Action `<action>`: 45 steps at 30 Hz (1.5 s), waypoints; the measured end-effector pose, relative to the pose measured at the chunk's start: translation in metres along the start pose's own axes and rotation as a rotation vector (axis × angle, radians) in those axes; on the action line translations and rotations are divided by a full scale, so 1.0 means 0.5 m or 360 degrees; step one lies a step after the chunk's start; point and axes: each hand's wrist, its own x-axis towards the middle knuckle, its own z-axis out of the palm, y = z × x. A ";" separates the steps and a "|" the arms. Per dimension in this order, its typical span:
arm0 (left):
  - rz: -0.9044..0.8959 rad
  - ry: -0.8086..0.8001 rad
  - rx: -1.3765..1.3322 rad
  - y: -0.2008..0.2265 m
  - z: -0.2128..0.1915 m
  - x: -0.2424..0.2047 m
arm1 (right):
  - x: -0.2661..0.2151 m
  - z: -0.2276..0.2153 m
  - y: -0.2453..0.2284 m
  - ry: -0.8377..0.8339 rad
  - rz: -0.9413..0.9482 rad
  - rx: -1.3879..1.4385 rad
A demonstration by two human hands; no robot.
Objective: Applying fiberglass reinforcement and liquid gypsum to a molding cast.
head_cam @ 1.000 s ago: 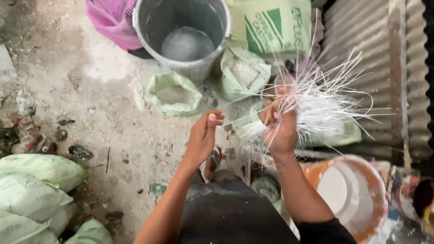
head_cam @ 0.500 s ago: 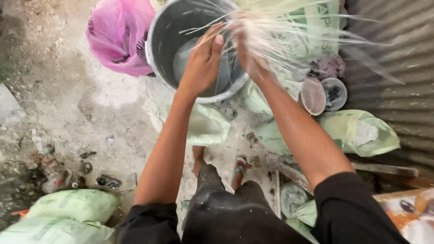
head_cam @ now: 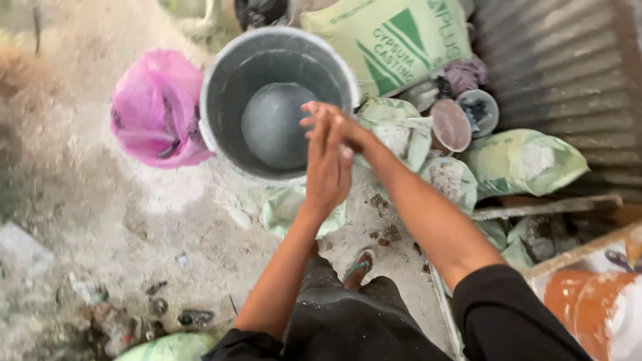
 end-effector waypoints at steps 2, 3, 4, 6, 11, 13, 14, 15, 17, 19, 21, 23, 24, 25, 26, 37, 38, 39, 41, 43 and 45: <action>0.0208 -0.0155 -0.0106 0.000 0.027 -0.026 | -0.084 0.018 0.027 -0.0139 -0.0026 0.0878; 0.0378 -0.0257 -0.0030 -0.020 0.045 -0.038 | -0.124 0.024 0.059 -0.0214 -0.0131 0.1373; 0.0568 -0.0363 0.0025 -0.039 0.076 -0.045 | -0.164 0.023 0.095 -0.0275 -0.0276 0.1864; 0.0502 -0.0616 0.0274 -0.062 0.104 -0.087 | -0.277 0.013 0.201 -0.0403 -0.0449 0.2081; 0.0049 -0.1380 0.0636 -0.197 0.206 -0.246 | -0.682 0.071 0.371 0.0139 -0.0480 0.1900; 0.0348 -0.1298 0.0042 -0.161 0.211 -0.291 | -0.804 0.130 0.498 0.0727 -0.0377 0.1741; 0.0420 -0.1373 0.0006 -0.136 0.236 -0.338 | -0.870 0.162 0.546 0.0819 -0.0418 0.1788; 0.0372 -0.1531 -0.0118 -0.113 0.257 -0.386 | -0.932 0.203 0.593 0.1053 -0.0445 0.1993; 0.0363 -0.1728 -0.0222 -0.023 0.276 -0.451 | -1.017 0.287 0.671 0.1306 -0.0515 0.2233; 0.0223 -0.2249 -0.0025 0.133 0.301 -0.528 | -1.100 0.365 0.757 0.1762 -0.0637 0.2336; 0.0310 -0.2389 0.0034 0.243 0.348 -0.621 | -1.158 0.448 0.833 0.1927 -0.0798 0.2436; 0.0357 -0.2495 0.0077 0.356 0.395 -0.739 | -1.238 0.517 0.917 0.2066 -0.0930 0.2494; 0.0460 -0.2482 0.0181 0.404 0.405 -0.790 | -1.270 0.557 0.951 0.2176 -0.0907 0.2492; 0.0562 -0.2467 0.0285 0.452 0.415 -0.837 | -1.300 0.595 0.981 0.2286 -0.0884 0.2486; 0.0558 -0.2474 0.0305 0.482 0.430 -0.885 | -1.343 0.613 1.010 0.2276 -0.0880 0.2508; -0.0113 -0.2331 -0.0962 0.725 0.664 -0.998 | -1.627 0.525 1.101 0.3058 -0.0810 0.2176; -0.0106 -0.2342 -0.0963 0.703 0.718 -0.996 | -1.631 0.504 1.114 0.3070 -0.0813 0.2179; -0.0629 -0.2147 -0.1232 0.680 0.774 -0.993 | -1.634 0.480 1.126 0.3047 -0.0813 0.2140; -0.1164 -0.1946 -0.1465 0.654 0.873 -0.974 | -1.644 0.438 1.140 0.3066 -0.0790 0.2112; -0.1689 -0.1546 -0.1549 0.645 0.948 -0.949 | -1.665 0.409 1.138 0.3078 -0.0823 0.2028; -0.1788 -0.1493 -0.1587 0.606 1.037 -0.943 | -1.688 0.392 1.142 0.3170 -0.0754 0.2055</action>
